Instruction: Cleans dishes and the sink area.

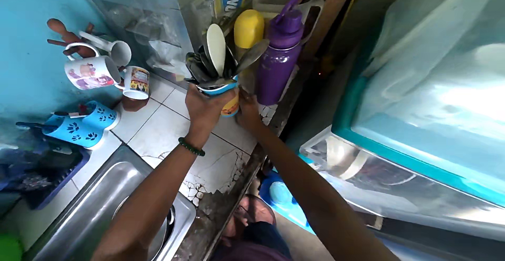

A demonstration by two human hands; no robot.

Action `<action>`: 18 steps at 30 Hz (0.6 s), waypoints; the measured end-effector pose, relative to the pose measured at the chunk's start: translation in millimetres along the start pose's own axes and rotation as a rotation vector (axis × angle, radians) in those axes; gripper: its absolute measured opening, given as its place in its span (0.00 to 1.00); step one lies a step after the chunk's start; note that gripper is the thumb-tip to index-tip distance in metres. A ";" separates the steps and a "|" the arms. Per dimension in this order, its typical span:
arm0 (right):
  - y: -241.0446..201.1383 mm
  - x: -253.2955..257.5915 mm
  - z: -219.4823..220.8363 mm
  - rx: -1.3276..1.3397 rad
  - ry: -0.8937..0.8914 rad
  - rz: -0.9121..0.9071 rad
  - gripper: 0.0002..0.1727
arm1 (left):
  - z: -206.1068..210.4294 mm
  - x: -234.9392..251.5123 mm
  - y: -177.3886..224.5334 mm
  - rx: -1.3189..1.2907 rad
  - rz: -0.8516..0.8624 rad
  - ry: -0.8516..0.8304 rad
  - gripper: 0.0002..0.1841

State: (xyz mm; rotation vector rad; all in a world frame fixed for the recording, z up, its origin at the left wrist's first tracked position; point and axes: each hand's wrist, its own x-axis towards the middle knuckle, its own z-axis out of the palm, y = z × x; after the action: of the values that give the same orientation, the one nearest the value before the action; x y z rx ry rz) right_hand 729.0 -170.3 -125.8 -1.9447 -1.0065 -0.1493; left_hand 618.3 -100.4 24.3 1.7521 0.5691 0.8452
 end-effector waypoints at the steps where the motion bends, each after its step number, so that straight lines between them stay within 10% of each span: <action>1: 4.7 10.1 3.6 -0.045 -0.043 0.024 0.28 | -2.0 -0.9 1.5 0.001 0.014 -0.009 0.42; 9: -4.4 64.9 9.9 -0.208 -0.501 0.324 0.36 | -43.0 -20.8 8.2 0.060 0.050 -0.071 0.39; 18: 1.4 36.8 9.3 0.039 -0.502 0.043 0.26 | -42.9 -5.2 6.2 0.058 0.026 -0.045 0.41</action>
State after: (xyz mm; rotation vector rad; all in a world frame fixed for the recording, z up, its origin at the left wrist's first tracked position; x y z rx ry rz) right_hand 751.6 -141.9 -114.9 -2.0096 -1.2728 0.3994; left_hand 581.7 -80.1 36.8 1.8299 0.5466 0.8128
